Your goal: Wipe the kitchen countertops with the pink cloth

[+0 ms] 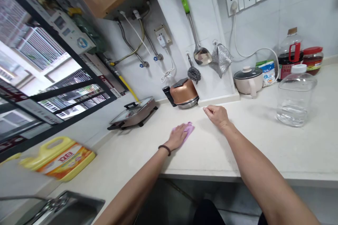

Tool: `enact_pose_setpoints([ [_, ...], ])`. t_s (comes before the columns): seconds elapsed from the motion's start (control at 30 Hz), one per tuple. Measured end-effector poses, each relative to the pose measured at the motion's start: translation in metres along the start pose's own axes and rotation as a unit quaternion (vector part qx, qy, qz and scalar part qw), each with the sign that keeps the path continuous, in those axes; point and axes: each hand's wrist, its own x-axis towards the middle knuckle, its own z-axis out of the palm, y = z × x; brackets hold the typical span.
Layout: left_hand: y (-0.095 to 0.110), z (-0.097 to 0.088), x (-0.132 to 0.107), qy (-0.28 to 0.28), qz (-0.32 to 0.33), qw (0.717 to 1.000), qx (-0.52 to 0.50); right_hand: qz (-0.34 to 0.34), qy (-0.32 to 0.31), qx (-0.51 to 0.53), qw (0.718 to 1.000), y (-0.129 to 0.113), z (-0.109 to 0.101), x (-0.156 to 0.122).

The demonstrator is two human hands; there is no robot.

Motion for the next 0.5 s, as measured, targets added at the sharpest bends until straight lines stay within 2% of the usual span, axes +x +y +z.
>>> enact_pose_setpoints([
  [0.17,0.102,0.010,-0.022,-0.011,0.199,0.979,-0.034,0.027,0.007,-0.002,1.000,0.007,0.000,-0.002],
  [0.23,0.138,0.013,-0.018,-0.010,0.252,0.967,-0.035,0.034,0.011,0.002,0.999,0.010,-0.001,-0.002],
  [0.3,0.162,0.014,-0.007,-0.008,0.284,0.958,-0.036,0.039,0.012,0.004,0.999,0.012,-0.004,-0.002],
  [0.4,0.173,0.009,0.017,-0.009,0.276,0.960,-0.041,0.046,0.017,0.002,0.999,0.014,-0.007,-0.003],
  [0.5,0.149,0.000,0.043,-0.013,0.193,0.980,-0.051,0.051,0.025,0.002,0.998,0.015,-0.009,-0.003],
])
